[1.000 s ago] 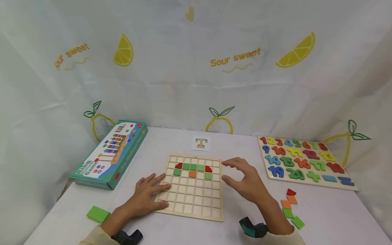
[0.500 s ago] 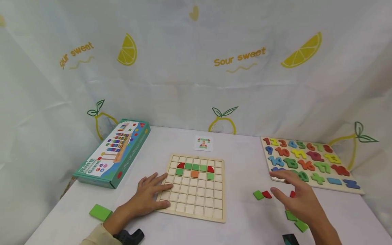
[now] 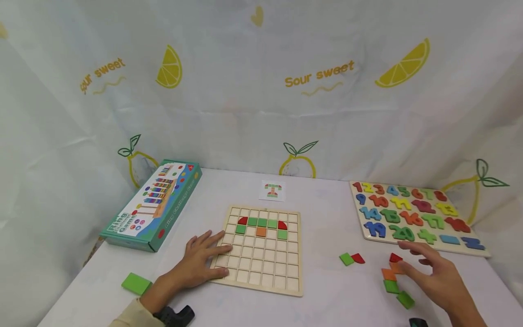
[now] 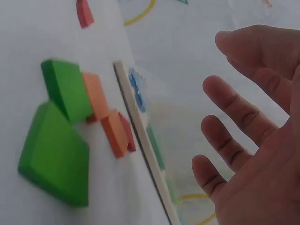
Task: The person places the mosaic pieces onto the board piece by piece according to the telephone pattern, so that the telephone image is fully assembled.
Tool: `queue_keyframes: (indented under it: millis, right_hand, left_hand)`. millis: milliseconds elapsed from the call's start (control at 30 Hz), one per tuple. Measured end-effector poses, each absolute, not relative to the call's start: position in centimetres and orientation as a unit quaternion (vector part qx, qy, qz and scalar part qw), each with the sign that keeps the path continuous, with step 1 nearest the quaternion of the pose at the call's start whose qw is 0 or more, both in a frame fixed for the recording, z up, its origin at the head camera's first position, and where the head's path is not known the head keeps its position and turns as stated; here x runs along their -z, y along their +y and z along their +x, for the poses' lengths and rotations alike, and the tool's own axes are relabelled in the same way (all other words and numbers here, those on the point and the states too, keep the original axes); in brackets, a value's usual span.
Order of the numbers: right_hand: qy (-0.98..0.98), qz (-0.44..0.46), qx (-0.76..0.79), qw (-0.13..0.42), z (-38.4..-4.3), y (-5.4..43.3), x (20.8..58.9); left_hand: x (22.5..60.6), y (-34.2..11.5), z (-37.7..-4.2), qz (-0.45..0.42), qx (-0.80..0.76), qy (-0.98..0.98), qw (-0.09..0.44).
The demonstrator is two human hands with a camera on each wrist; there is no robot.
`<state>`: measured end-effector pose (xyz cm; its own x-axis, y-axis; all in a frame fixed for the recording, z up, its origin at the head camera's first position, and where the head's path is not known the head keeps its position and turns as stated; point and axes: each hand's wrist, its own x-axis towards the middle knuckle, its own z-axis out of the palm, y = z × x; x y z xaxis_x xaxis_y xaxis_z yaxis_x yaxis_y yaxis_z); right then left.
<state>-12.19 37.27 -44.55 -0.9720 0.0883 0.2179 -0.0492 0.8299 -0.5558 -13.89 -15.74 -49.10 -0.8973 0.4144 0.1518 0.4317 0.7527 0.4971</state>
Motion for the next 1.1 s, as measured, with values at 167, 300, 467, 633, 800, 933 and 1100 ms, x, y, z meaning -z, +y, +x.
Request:
queue_keyframes:
  millis: [167,300,467,633,800,933,1100]
  right_hand:
    - [-0.948,-0.04,-0.308,0.065,-12.6,39.9,46.8]
    - [-0.946,-0.05,-0.32,0.032,-12.9,40.9,48.0]
    - [-0.943,-0.045,-0.329,0.009,-12.8,40.7,47.9]
    - [-0.944,-0.006,-0.328,0.015,-12.7,40.3,48.1]
    - [-0.95,0.052,-0.305,0.043,-12.9,40.4,48.3]
    - [-0.954,0.063,-0.291,0.044,-13.1,40.2,48.2]
    - [-0.963,0.015,-0.267,0.021,-13.2,39.7,47.9]
  left_hand:
    - [49.3,-15.6,-13.9,-0.222,0.265,-0.938,0.011]
    - [49.2,-15.6,-13.9,-0.224,0.264,-0.938,0.013]
    - [49.3,-15.7,-13.9,-0.223,0.266,-0.938,0.017]
    - [49.5,-15.7,-14.0,-0.225,0.263,-0.938,0.02]
    - [49.6,-15.7,-14.0,-0.223,0.26,-0.939,0.021]
    - [49.5,-15.7,-14.0,-0.223,0.264,-0.938,0.02]
    - [49.2,-15.7,-13.9,-0.224,0.265,-0.938,0.018]
